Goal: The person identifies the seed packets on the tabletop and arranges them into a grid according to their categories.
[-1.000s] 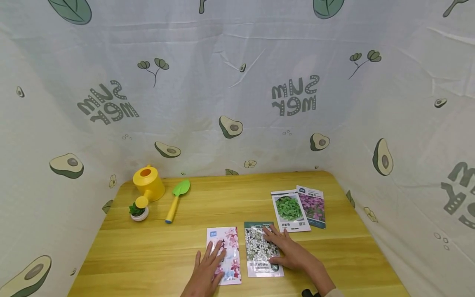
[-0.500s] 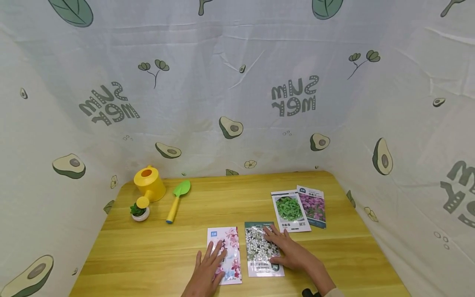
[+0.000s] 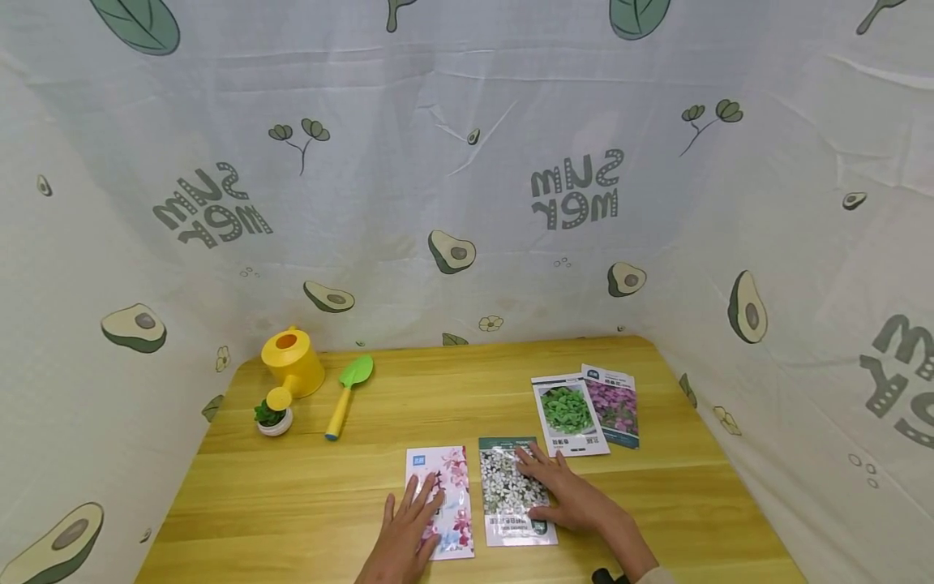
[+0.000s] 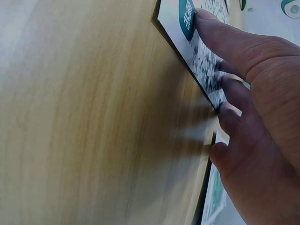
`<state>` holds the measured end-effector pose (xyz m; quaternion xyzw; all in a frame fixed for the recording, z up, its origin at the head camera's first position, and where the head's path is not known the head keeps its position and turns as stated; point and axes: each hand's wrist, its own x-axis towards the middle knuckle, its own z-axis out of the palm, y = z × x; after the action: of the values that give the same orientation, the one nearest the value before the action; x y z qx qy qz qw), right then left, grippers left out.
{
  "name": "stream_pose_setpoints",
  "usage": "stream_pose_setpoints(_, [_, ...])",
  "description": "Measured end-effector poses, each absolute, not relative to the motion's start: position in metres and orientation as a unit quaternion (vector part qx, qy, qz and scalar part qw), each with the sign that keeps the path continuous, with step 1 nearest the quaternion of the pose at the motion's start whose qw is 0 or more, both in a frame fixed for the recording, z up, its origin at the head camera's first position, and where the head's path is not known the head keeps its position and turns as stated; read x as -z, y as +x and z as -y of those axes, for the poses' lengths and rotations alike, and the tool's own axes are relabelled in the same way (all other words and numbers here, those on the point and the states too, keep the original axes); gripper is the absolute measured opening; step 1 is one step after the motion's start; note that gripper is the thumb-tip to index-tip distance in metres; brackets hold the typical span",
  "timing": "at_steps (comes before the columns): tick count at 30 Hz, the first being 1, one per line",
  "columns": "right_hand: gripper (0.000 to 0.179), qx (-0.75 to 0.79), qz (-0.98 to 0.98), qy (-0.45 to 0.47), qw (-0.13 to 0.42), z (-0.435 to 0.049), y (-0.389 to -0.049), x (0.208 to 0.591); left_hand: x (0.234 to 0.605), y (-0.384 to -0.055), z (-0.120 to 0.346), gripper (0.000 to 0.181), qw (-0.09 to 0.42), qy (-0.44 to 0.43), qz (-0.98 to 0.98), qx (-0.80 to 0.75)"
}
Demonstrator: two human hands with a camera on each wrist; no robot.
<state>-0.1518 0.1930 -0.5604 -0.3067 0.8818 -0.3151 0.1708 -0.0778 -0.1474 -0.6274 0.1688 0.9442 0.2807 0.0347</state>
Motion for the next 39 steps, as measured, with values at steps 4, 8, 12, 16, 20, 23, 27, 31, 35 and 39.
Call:
stream_pose_setpoints(4, [0.080,0.312,-0.883,-0.307,0.169,-0.193,-0.151,0.561,0.628,-0.077,0.147,0.061,0.021,0.174,-0.943,-0.282])
stream_pose_setpoints(8, [0.080,0.314,-0.882,-0.310,0.167,-0.193,-0.151,0.562,0.630,-0.076,0.148,0.061,-0.001,0.188,-0.939,-0.289])
stream_pose_setpoints(12, [0.080,0.317,-0.880,-0.314,0.165,-0.192,-0.150,0.561,0.630,-0.076,0.148,0.061,0.005,0.185,-0.938,-0.294])
stream_pose_setpoints(16, [0.080,0.314,-0.881,-0.313,0.164,-0.191,-0.149,0.561,0.626,-0.076,0.147,0.062,0.019,0.180,-0.941,-0.286])
stream_pose_setpoints(20, [0.080,0.307,-0.885,-0.311,0.161,-0.191,-0.149,0.562,0.616,-0.076,0.145,0.063,0.048,0.166,-0.944,-0.283])
stream_pose_setpoints(23, [0.081,0.300,-0.887,-0.310,0.162,-0.191,-0.150,0.562,0.605,-0.077,0.143,0.063,0.074,0.155,-0.944,-0.283])
stream_pose_setpoints(27, [0.080,0.298,-0.887,-0.310,0.167,-0.190,-0.151,0.563,0.593,-0.077,0.141,0.063,0.093,0.147,-0.947,-0.270])
stream_pose_setpoints(31, [0.080,0.299,-0.887,-0.310,0.168,-0.190,-0.150,0.563,0.591,-0.078,0.139,0.063,0.094,0.143,-0.949,-0.265])
stream_pose_setpoints(35, [0.080,0.297,-0.887,-0.313,0.163,-0.190,-0.150,0.563,0.593,-0.078,0.138,0.062,0.091,0.140,-0.951,-0.262])
stream_pose_setpoints(39, [0.080,0.295,-0.888,-0.315,0.161,-0.190,-0.149,0.562,0.592,-0.079,0.137,0.061,0.086,0.141,-0.952,-0.257])
